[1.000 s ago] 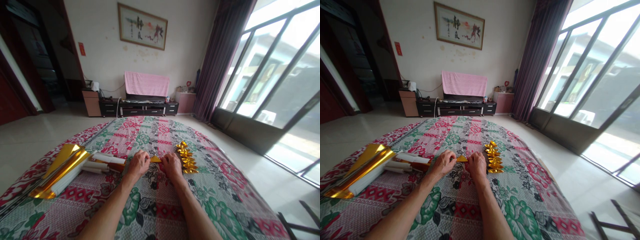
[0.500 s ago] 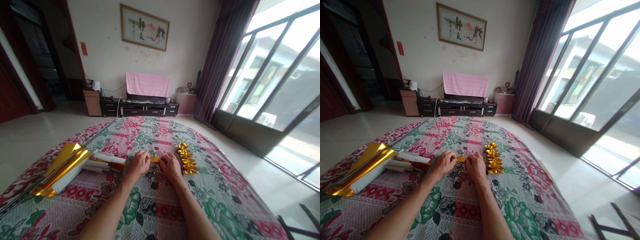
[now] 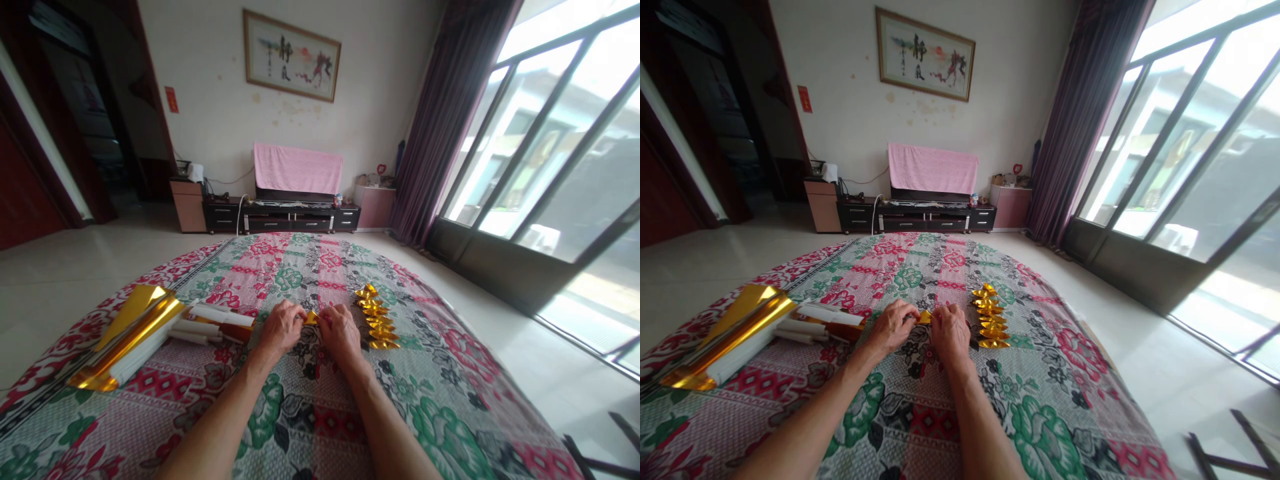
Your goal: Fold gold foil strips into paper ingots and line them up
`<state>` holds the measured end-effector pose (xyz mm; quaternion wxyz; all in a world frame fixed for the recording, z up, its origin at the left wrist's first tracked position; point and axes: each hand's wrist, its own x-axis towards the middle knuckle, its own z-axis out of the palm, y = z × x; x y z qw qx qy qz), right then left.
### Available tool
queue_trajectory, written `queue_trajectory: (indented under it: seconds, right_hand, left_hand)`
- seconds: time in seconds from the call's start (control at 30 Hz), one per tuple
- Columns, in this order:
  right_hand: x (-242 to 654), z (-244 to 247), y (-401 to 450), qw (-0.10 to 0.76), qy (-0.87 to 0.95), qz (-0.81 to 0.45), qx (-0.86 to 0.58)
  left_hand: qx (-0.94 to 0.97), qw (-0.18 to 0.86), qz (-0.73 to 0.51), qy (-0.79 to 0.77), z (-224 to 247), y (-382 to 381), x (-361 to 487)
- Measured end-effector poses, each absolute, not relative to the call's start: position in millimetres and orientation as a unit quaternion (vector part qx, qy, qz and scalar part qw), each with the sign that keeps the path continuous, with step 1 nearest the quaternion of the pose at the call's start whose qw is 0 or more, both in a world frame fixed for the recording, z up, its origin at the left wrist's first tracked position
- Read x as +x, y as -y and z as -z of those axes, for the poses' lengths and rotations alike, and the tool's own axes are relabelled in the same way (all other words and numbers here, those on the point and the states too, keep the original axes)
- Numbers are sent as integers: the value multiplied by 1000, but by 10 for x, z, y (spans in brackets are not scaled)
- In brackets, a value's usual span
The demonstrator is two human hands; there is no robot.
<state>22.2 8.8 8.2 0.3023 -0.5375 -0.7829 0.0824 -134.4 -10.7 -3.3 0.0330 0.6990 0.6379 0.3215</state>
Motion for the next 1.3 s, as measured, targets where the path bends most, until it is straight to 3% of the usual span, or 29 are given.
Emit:
queue_trajectory:
  seconds: [1.3]
  right_hand:
    - [143,-48,-138,291,779,-85,-548]
  left_hand:
    - [664,-2,-312,-680,-3,98,-1254]
